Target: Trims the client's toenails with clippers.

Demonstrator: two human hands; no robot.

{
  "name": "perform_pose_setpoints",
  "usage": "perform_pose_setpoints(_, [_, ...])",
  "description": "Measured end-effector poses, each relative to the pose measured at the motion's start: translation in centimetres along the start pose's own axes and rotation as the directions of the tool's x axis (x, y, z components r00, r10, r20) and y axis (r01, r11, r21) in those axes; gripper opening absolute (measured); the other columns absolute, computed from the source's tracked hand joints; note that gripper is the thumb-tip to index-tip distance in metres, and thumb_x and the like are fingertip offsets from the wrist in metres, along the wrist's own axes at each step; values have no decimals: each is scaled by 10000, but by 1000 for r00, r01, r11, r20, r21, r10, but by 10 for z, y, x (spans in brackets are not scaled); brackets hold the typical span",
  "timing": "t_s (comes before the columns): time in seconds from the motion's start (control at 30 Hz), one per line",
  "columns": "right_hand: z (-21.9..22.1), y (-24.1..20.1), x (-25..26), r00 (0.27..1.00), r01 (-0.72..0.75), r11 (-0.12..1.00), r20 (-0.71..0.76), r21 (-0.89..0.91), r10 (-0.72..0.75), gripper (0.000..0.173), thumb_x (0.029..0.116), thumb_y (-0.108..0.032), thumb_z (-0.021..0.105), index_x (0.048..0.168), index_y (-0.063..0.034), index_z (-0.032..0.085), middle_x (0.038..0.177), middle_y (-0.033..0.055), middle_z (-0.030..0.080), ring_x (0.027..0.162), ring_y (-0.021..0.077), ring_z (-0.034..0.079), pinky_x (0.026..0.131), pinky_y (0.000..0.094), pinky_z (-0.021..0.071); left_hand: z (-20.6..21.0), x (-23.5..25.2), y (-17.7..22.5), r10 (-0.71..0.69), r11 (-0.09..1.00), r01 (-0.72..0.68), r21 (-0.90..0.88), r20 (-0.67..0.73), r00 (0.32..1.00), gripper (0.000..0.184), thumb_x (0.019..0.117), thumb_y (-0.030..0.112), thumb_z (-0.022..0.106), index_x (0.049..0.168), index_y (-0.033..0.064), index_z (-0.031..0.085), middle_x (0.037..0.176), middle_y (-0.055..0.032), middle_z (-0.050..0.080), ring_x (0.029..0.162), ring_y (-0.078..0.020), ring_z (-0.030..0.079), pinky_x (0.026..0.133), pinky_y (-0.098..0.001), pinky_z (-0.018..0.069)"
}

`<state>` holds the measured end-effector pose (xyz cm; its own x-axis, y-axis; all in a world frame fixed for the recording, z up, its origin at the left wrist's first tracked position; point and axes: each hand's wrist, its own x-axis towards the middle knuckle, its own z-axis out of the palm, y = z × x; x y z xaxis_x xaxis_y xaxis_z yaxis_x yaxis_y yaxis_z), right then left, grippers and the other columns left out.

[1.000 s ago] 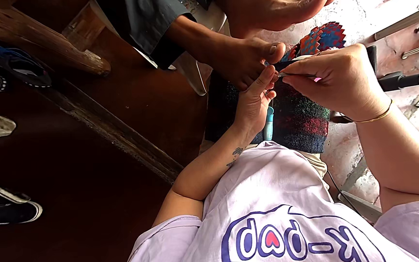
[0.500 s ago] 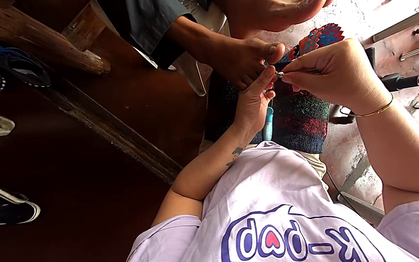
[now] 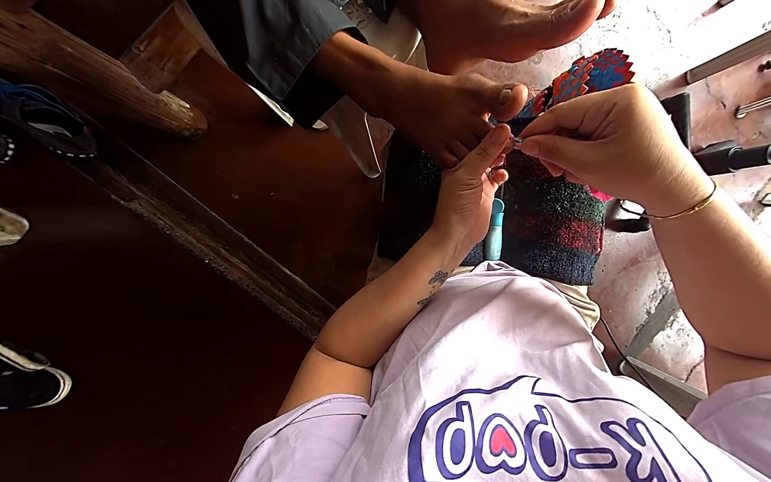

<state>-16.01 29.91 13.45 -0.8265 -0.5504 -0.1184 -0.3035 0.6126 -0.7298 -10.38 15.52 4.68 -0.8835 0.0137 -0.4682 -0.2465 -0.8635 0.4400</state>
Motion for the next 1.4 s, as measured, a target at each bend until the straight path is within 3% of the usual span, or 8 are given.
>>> perform_pose_setpoints(0.1, [0,2,-1,1000,14,1000,5,-7,-14,141,993,-202,658,989,-105,759,708,-98,632,558,-86,508,511,96,419,1,-1,0,6,1000,-6,12,-12,1000,84,992,104,630,932,143,674,888,31,642,866,-76,615,790,-241,519])
perform_pose_setpoints(0.23, [-6,2,-1,994,112,977,29,-179,-109,205,1011,-253,613,1037,-129,774,807,-66,706,652,-64,598,612,135,505,1,-1,1,10,1000,-10,26,-1,1000,77,991,101,629,942,146,668,899,32,639,874,-77,616,785,-243,521])
perform_pose_setpoints(0.4, [-14,-9,7,967,255,870,92,-422,-239,261,1027,-247,557,1006,-135,792,849,75,743,761,199,695,656,440,503,-1,1,0,6,999,-6,38,25,1000,61,996,124,628,955,154,662,912,38,626,893,-80,599,833,-259,504])
perform_pose_setpoints(0.5, [-15,-13,10,959,282,828,131,-485,-251,271,1025,-242,545,994,-127,789,831,113,730,783,292,703,650,512,485,0,1,0,12,999,-13,30,13,1000,81,994,115,627,931,154,660,867,39,620,839,-74,596,789,-244,505])
perform_pose_setpoints(0.7, [-15,-13,12,956,294,818,138,-495,-260,282,1026,-239,535,962,-116,781,794,103,721,726,274,690,608,500,466,0,1,0,4,999,-4,46,-3,1000,77,993,127,633,929,166,650,883,47,620,862,-74,598,814,-258,506])
perform_pose_setpoints(0.93, [-11,-11,9,915,387,739,130,-552,-382,270,1025,-180,536,1014,-88,789,839,167,728,759,355,709,609,525,482,1,1,0,4,1000,-4,13,5,1000,61,991,103,627,959,150,648,895,33,611,875,-82,595,799,-259,502])
perform_pose_setpoints(1.03, [-8,-10,6,936,335,787,86,-519,-342,270,1018,-177,535,981,-73,781,762,150,699,687,326,678,577,506,458,1,1,-1,11,1000,-12,18,23,1000,78,992,117,629,933,159,660,881,45,624,871,-72,601,804,-261,503])
perform_pose_setpoints(1.4, [1,-3,-1,951,282,849,17,-446,-308,241,1034,-157,535,980,-52,745,777,107,698,644,201,627,568,382,448,1,2,0,11,1000,-11,13,16,1000,61,982,105,643,944,145,670,890,30,634,861,-73,605,771,-233,507])
